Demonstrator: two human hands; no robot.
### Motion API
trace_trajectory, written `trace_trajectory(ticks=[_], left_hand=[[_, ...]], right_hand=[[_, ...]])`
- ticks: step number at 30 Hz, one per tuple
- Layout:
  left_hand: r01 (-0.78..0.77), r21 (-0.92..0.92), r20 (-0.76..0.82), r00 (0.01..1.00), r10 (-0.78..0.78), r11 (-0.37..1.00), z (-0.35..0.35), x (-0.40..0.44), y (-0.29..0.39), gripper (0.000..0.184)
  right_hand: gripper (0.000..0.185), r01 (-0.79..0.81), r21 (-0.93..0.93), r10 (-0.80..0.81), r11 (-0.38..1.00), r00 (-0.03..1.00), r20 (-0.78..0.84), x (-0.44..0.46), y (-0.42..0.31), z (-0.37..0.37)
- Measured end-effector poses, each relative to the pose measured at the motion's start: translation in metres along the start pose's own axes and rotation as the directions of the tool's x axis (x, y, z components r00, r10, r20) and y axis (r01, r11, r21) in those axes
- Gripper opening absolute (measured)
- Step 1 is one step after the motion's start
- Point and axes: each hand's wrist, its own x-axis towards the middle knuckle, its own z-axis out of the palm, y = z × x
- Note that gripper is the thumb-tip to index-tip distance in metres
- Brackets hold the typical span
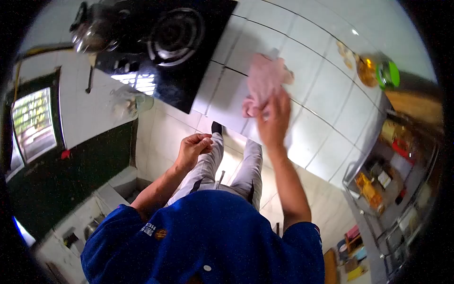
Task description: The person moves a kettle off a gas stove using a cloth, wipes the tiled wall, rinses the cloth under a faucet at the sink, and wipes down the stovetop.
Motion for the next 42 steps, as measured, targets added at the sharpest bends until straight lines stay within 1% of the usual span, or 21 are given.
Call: trace_trajectory(ticks=[2,3,5,7,9,13,15,20,22,25,29,31,33,35,36,37,38,39,40,41,42], left_hand=[[0.033,-0.002,-0.136,0.990,-0.033,0.999,-0.008,-0.015,-0.012,0.022],[-0.049,-0.081,-0.084,0.996,0.043,0.995,-0.044,0.020,-0.010,0.022],[-0.090,-0.111,-0.223,0.973,0.064,0.990,-0.097,0.010,-0.021,0.021],[-0.174,-0.078,-0.397,0.909,0.129,0.982,-0.171,-0.007,-0.014,0.022],[-0.279,-0.139,-0.491,0.853,0.178,0.950,-0.232,0.007,-0.023,0.022],[-0.377,-0.058,-0.614,0.744,0.264,0.924,-0.375,0.039,-0.013,0.023],[-0.446,-0.025,-0.669,0.673,0.317,0.895,-0.455,0.073,-0.021,0.020],[-0.323,0.149,-0.811,0.500,0.302,0.935,-0.621,0.110,0.007,0.015],[-0.243,0.243,-0.840,0.431,0.329,0.939,-0.673,0.118,0.023,0.015],[-0.186,0.313,-0.860,0.362,0.361,0.932,-0.737,0.133,0.034,0.016],[-0.088,0.337,-0.865,0.365,0.345,0.938,-0.788,0.159,0.034,0.021],[-0.068,0.379,-0.851,0.365,0.377,0.923,-0.811,0.181,0.017,0.026],[-0.059,0.551,-0.791,0.280,0.544,0.832,-0.827,0.199,0.002,0.047],[-0.063,0.513,-0.779,0.386,0.495,0.856,-0.818,0.175,0.024,0.062],[-0.087,0.271,-0.816,0.507,0.277,0.959,-0.798,0.147,0.055,0.065],[-0.160,0.527,-0.767,0.333,0.548,0.835,-0.826,0.179,0.014,0.060],[-0.103,0.470,-0.778,0.420,0.466,0.877,-0.818,0.154,0.035,0.052],[-0.166,0.519,-0.773,0.326,0.544,0.838,-0.818,0.156,0.031,0.038],[-0.161,0.426,-0.778,0.436,0.452,0.890,-0.816,0.149,0.034,0.027],[-0.137,0.425,-0.766,0.473,0.436,0.895,-0.808,0.141,0.035,0.022],[-0.150,0.527,-0.722,0.440,0.534,0.837,-0.795,0.134,0.033,0.022]], right_hand=[[0.080,0.030,-0.124,-0.032,0.992,0.999,-0.013,0.029,0.010,-0.008],[0.081,0.117,-0.251,-0.134,0.961,0.990,-0.050,0.071,-0.008,0.002],[0.079,0.152,-0.218,-0.149,0.964,0.988,0.029,0.063,0.000,0.033],[0.071,0.131,-0.378,-0.124,0.916,0.991,0.041,0.030,0.004,0.086],[0.062,0.064,-0.416,-0.082,0.907,0.996,-0.025,0.010,-0.002,0.095],[0.051,0.074,-0.527,-0.121,0.847,0.991,-0.055,-0.026,-0.016,0.127],[0.050,-0.009,-0.603,-0.008,0.798,1.000,-0.026,-0.035,-0.036,0.136],[0.041,-0.064,-0.464,0.052,0.884,0.998,-0.039,-0.051,-0.080,0.147],[0.040,-0.300,-0.384,0.285,0.873,0.953,-0.098,-0.055,-0.092,0.154],[0.042,-0.367,-0.400,0.374,0.840,0.925,-0.065,-0.064,-0.127,0.158],[0.045,-0.418,-0.416,0.390,0.807,0.908,-0.154,-0.081,-0.139,0.165],[0.048,-0.541,-0.383,0.511,0.749,0.839,-0.186,-0.080,-0.145,0.159],[0.050,-0.593,-0.414,0.528,0.691,0.805,-0.271,-0.076,-0.140,0.157],[0.052,-0.669,-0.256,0.582,0.698,0.738,-0.342,-0.068,-0.153,0.148],[0.054,-0.670,-0.223,0.578,0.708,0.732,-0.362,-0.064,-0.151,0.144],[0.056,-0.667,-0.186,0.573,0.722,0.726,-0.380,-0.057,-0.146,0.139],[0.057,-0.686,0.013,0.634,0.728,0.665,-0.395,-0.049,-0.160,0.137],[0.057,-0.669,0.206,0.688,0.714,0.615,-0.386,-0.036,-0.182,0.141],[0.057,-0.660,0.229,0.686,0.715,0.600,-0.411,-0.028,-0.180,0.138],[0.056,-0.642,0.183,0.644,0.745,0.620,-0.447,-0.019,-0.176,0.139],[0.056,-0.621,0.135,0.600,0.772,0.643,-0.476,-0.010,-0.171,0.139]])
